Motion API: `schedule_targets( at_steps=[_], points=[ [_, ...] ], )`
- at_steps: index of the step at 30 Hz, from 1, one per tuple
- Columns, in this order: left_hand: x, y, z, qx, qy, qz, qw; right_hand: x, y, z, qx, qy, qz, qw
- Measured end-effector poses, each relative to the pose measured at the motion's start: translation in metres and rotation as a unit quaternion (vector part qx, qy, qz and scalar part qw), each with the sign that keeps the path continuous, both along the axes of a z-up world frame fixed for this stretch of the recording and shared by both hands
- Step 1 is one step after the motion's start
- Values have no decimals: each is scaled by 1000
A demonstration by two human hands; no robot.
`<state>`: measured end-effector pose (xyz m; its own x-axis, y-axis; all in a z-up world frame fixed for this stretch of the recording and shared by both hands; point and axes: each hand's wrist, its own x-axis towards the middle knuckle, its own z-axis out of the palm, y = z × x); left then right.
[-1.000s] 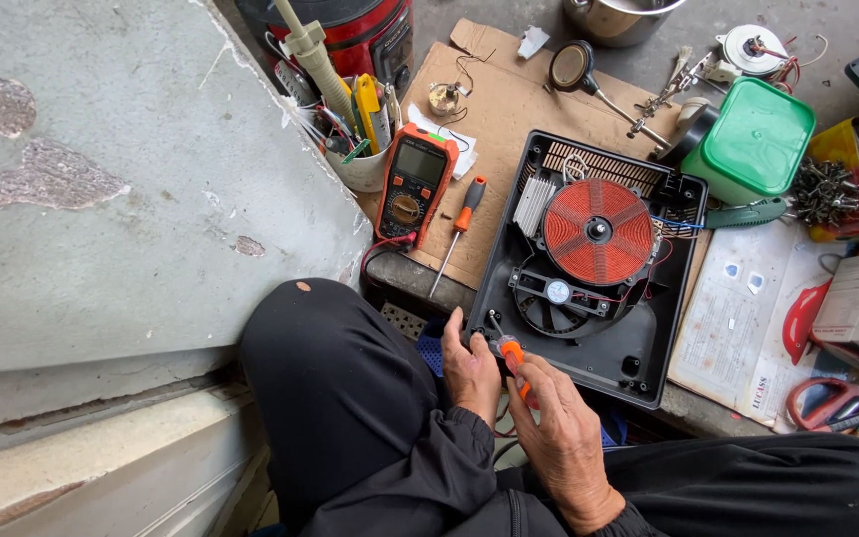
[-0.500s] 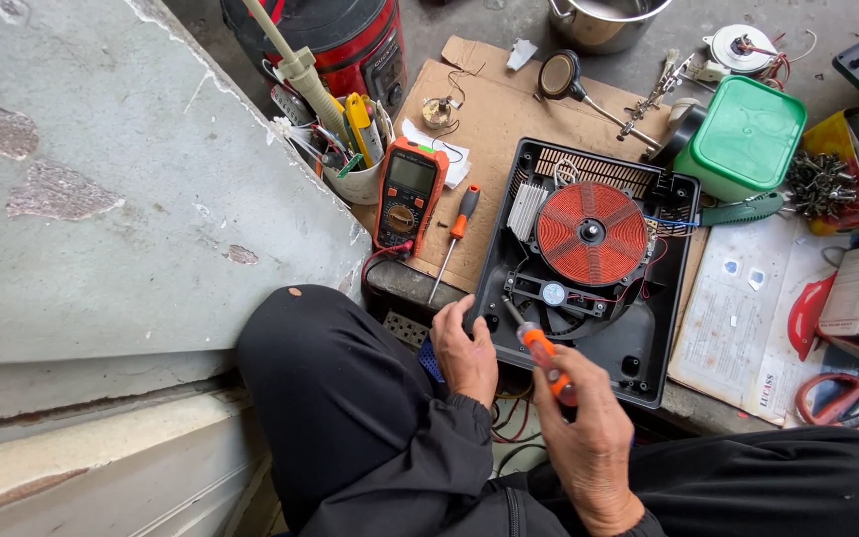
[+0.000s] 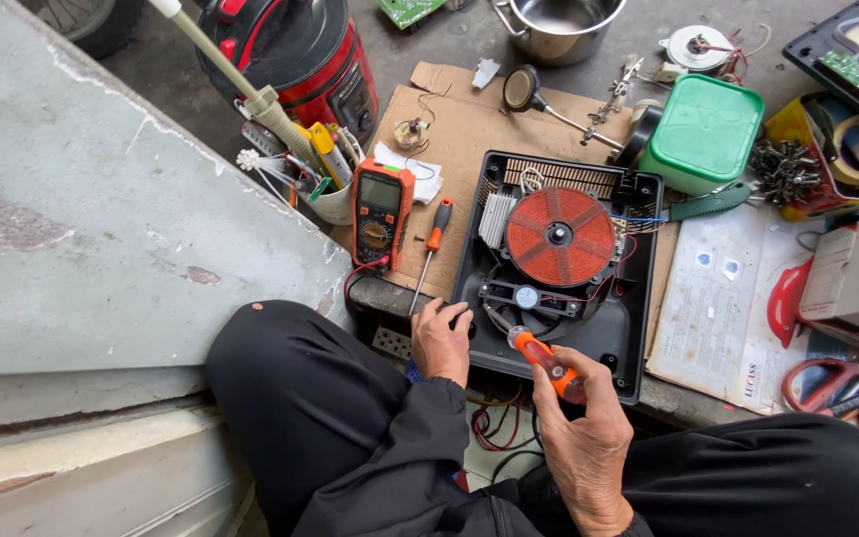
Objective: Disassembling and reassembling an induction cooker to inspect or replace the induction coil using a screwdriver.
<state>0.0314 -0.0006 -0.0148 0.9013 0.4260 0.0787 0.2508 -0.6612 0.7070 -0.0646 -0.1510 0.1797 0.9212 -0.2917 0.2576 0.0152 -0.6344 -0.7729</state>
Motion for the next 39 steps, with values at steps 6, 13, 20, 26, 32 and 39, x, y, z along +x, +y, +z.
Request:
schedule_targets(
  at_steps=[6,13,20,26,32,39],
  points=[
    [9,-3,8,25,7,-13,1000,0,-9,3,43,43,-38,997],
    [8,-11,100,-518,-16,9,855,10,-19,27,282,62,-102,952],
    [15,-4,112,-814,73,29,575,19,-26,19,341,54,-112,932],
    [21,-9,119,-837,92,38,538,20,-34,22,358,56,-130,923],
    [23,-12,120,-851,111,34,512,20,-34,22,352,37,-133,926],
    [29,-11,116,-838,125,22,530,26,-44,28,336,56,-121,932]
  ],
)
